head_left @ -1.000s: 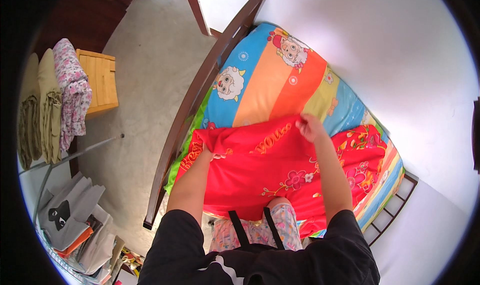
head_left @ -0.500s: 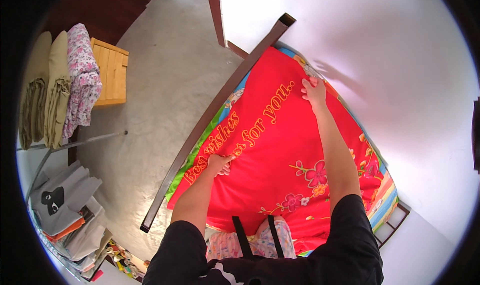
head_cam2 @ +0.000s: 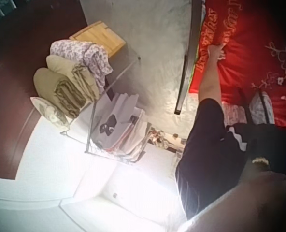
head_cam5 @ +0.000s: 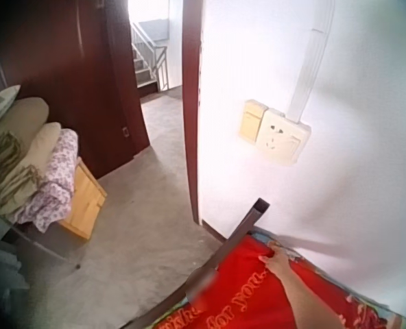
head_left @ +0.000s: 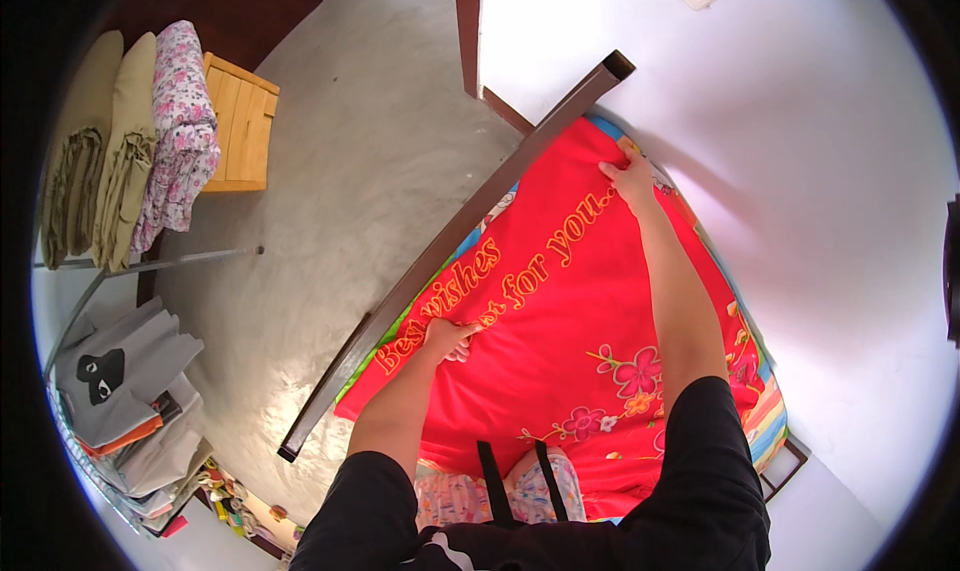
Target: The person folds a large green and white blanket, then spreads a large red cloth across a bed, smoothing the red cloth with their hands.
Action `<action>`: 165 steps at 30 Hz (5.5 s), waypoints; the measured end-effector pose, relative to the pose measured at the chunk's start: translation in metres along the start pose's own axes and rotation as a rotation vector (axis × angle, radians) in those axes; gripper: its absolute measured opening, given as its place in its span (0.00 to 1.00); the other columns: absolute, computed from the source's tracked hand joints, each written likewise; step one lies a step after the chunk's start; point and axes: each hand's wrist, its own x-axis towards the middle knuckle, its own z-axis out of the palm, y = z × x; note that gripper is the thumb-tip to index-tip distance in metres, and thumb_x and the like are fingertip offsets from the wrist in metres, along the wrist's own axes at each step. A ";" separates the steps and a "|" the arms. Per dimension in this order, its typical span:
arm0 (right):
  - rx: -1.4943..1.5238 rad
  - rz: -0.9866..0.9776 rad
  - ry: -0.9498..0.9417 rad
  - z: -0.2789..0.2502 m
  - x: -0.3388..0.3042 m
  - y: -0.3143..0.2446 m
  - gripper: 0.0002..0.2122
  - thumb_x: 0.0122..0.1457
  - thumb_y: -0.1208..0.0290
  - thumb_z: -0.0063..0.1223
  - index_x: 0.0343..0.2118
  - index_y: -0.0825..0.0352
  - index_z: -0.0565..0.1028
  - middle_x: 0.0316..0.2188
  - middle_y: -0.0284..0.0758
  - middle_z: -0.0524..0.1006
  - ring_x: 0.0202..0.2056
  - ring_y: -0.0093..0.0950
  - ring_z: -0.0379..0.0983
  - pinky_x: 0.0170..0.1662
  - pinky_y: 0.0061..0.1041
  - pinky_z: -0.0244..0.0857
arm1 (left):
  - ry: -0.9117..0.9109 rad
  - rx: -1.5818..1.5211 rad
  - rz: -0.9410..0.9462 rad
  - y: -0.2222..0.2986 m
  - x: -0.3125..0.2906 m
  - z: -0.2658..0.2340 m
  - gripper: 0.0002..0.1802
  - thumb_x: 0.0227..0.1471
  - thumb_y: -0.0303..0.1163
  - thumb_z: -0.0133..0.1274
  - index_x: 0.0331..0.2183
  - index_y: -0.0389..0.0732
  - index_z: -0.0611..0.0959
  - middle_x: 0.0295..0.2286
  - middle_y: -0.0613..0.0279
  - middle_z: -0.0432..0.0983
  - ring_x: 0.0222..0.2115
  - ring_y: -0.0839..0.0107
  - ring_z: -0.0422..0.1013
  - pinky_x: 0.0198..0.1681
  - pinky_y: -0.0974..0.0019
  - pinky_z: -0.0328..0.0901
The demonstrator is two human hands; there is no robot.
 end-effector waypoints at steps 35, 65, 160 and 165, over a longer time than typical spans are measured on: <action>0.504 0.970 -0.331 0.152 -0.438 0.198 0.20 0.48 0.53 0.60 0.19 0.69 0.71 0.18 0.41 0.76 0.17 0.30 0.74 0.18 0.23 0.68 | 0.043 0.072 0.153 -0.010 0.009 0.002 0.33 0.34 0.58 0.63 0.17 0.33 0.75 0.16 0.52 0.74 0.14 0.64 0.73 0.12 0.69 0.64; 0.552 0.537 -0.150 0.163 -0.457 0.213 0.22 0.47 0.48 0.59 0.24 0.68 0.73 0.19 0.39 0.77 0.18 0.29 0.75 0.19 0.20 0.66 | 1.180 -0.338 0.736 -0.386 -0.074 0.074 0.19 0.46 0.31 0.57 0.40 0.35 0.74 0.37 0.56 0.69 0.36 0.65 0.66 0.39 0.63 0.64; -0.129 1.111 0.122 -0.205 -0.818 0.690 0.52 0.39 0.48 0.64 0.62 0.50 0.37 0.61 0.52 0.30 0.61 0.54 0.32 0.51 0.60 0.54 | 0.835 2.039 0.503 -0.384 -0.058 0.529 0.25 0.51 0.25 0.40 0.51 0.26 0.62 0.52 0.35 0.57 0.53 0.52 0.56 0.55 0.61 0.54; -0.126 1.084 0.179 -0.206 -0.818 0.690 0.53 0.39 0.48 0.64 0.62 0.48 0.37 0.61 0.52 0.31 0.61 0.55 0.32 0.50 0.60 0.54 | 0.835 1.599 0.457 -0.383 -0.101 0.570 0.39 0.42 0.30 0.52 0.54 0.28 0.57 0.57 0.39 0.45 0.57 0.52 0.49 0.58 0.55 0.49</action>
